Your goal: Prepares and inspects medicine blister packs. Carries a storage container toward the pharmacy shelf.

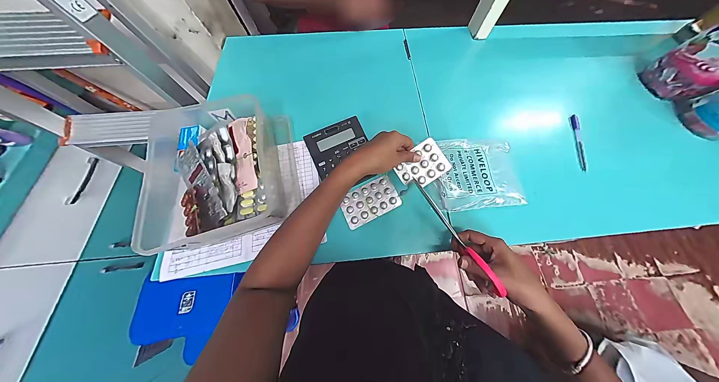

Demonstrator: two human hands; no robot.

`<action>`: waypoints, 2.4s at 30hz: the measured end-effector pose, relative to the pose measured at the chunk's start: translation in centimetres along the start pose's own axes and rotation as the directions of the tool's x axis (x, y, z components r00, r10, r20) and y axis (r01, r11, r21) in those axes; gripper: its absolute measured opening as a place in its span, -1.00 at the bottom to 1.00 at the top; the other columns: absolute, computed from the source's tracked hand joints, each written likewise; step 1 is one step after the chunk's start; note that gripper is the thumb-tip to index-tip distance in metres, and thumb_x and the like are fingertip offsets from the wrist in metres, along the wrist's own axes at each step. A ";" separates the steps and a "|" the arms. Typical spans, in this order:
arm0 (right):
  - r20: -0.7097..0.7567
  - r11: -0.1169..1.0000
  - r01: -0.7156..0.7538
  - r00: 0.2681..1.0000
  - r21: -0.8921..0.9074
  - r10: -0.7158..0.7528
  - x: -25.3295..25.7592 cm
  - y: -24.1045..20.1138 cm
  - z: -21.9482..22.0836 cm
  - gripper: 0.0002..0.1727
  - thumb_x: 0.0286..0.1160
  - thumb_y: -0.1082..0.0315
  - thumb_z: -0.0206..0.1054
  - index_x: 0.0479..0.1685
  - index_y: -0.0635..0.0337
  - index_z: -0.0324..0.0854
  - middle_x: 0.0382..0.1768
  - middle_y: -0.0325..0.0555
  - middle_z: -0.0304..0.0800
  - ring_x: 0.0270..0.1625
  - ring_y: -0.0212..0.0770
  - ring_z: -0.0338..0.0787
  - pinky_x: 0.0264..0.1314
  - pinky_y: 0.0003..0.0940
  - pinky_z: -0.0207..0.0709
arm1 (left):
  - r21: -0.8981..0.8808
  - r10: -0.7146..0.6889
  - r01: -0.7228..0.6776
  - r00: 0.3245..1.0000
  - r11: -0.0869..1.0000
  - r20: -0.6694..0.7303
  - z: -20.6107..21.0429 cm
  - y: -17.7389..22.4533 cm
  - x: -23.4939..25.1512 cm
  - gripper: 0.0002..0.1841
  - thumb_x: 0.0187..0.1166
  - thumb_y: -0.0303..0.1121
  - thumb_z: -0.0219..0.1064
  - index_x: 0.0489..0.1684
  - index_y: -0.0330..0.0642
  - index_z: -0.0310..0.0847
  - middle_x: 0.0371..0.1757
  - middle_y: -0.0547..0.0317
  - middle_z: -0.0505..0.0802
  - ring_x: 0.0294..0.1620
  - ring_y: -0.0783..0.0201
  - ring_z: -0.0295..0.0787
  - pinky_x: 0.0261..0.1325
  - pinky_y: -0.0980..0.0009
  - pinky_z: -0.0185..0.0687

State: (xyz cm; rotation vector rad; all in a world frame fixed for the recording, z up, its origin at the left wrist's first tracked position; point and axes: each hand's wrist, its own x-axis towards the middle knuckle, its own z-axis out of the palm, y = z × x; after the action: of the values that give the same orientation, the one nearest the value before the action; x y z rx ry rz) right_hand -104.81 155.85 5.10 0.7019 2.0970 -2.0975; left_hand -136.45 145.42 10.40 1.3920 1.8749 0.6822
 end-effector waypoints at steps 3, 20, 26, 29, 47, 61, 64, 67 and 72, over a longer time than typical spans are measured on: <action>0.006 1.000 0.017 1.000 0.005 -0.017 -0.1 0.1 -0.5 -0.56 0.22 0.08 0.60 0.06 0.02 0.66 -0.63 -0.46 0.71 -0.75 -0.54 0.59 -0.77 -0.61 0.47 | 0.002 -0.010 0.010 1.000 1.000 -0.023 0.0 0.3 -0.1 -0.66 0.76 -0.19 0.24 -0.22 -0.35 0.64 -0.50 0.11 0.63 -0.44 0.27 0.51 -0.25 0.28 0.45; -0.683 0.458 -0.545 0.698 -0.702 -0.216 -1.7 -5.2 -7.9 -0.55 0.67 0.35 0.27 0.31 0.63 0.57 0.28 0.75 0.55 0.40 0.73 0.52 0.35 0.63 0.34 | -0.105 -0.205 0.193 0.971 0.975 -0.120 3.6 -3.5 -11.8 -0.59 0.79 -0.11 0.18 -0.05 -0.37 0.71 -0.22 -0.10 0.81 -0.17 0.07 0.76 0.04 0.01 0.64; 0.315 0.198 0.488 0.773 -0.850 -0.550 4.4 -0.7 3.8 -0.15 0.74 -0.32 -0.14 0.66 0.23 0.44 0.69 0.00 0.47 0.78 0.03 0.36 0.78 0.36 0.05 | -0.029 -0.154 0.152 0.982 0.988 -0.111 7.7 -3.0 -14.6 -0.55 0.81 -0.10 0.12 0.40 -0.24 0.65 0.01 -0.13 0.89 0.03 -0.09 0.85 0.22 -0.15 0.64; 0.369 0.059 0.472 0.756 -0.880 -0.541 7.4 0.7 4.0 -0.01 0.65 -0.45 -0.24 0.69 0.23 0.41 0.70 -0.01 0.46 0.76 0.01 0.40 0.76 0.40 0.06 | -0.051 -0.168 0.164 0.981 0.985 -0.095 7.9 -3.4 -15.3 -0.52 0.82 -0.06 0.10 0.49 -0.19 0.60 0.03 -0.09 0.89 0.03 -0.04 0.85 0.22 -0.12 0.64; -0.472 0.851 0.522 0.738 -0.056 -0.483 5.4 -1.8 2.2 -0.79 0.41 0.37 0.45 0.00 0.09 0.74 -0.15 -0.37 0.90 -0.11 -0.44 0.87 0.01 -0.48 0.79 | 0.723 0.253 0.219 0.838 0.655 -0.483 13.1 -4.5 -12.2 -0.50 0.76 -0.06 0.10 0.30 -0.32 0.71 0.28 -0.16 0.84 -0.49 0.08 0.87 -0.60 0.23 0.63; -0.252 0.416 0.427 0.390 -0.803 -0.886 3.2 0.8 2.0 -0.85 0.61 0.31 0.36 0.01 -0.03 0.80 -0.18 -0.16 0.65 0.15 -0.25 0.67 0.53 -0.24 0.44 | 0.159 -0.101 0.271 0.743 0.950 -0.662 8.7 -1.5 -12.6 -0.74 0.61 -0.33 0.25 -0.34 -0.22 0.87 -0.50 0.10 0.86 -0.49 0.30 0.80 -0.35 0.35 0.70; -0.260 0.436 0.527 0.376 -0.730 -0.889 3.9 1.3 3.4 -0.68 0.66 0.45 0.19 0.21 -0.18 0.65 0.03 -0.26 0.53 0.35 -0.36 0.64 0.54 -0.34 0.54 | 0.274 -0.134 0.415 0.726 0.868 -0.675 10.2 -1.3 -13.2 -0.67 0.68 -0.23 0.24 -0.07 -0.31 0.86 -0.21 -0.09 0.94 -0.30 -0.01 0.94 -0.28 0.03 0.82; -0.278 0.481 0.556 0.412 -0.678 -0.868 4.1 1.1 3.8 -0.76 0.78 0.40 0.09 0.25 -0.10 0.52 0.07 -0.25 0.60 0.18 -0.49 0.69 0.26 -0.58 0.61 | 0.513 0.027 0.362 0.797 0.779 -0.603 9.8 -1.0 -13.5 -0.68 0.67 -0.24 0.30 0.19 -0.23 0.81 0.33 -0.12 0.82 -0.43 -0.05 0.90 -0.53 0.08 0.73; -0.289 0.918 0.384 0.872 -0.094 -0.394 3.9 -1.4 3.7 -0.15 0.52 0.39 0.35 0.74 0.37 -0.10 0.08 -0.08 0.77 -0.12 -0.38 0.89 -0.12 -0.50 0.83 | 0.694 0.170 0.018 0.965 0.720 -0.201 9.5 -3.4 -12.9 -0.57 0.81 -0.14 0.09 0.44 -0.15 0.68 0.57 -0.11 0.66 -0.56 0.07 0.81 -0.55 0.18 0.66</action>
State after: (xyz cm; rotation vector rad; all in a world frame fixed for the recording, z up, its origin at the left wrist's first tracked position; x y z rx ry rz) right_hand -109.72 153.33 4.72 0.6793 2.6281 -2.2607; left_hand -128.67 132.13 4.75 1.9229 2.4354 0.1700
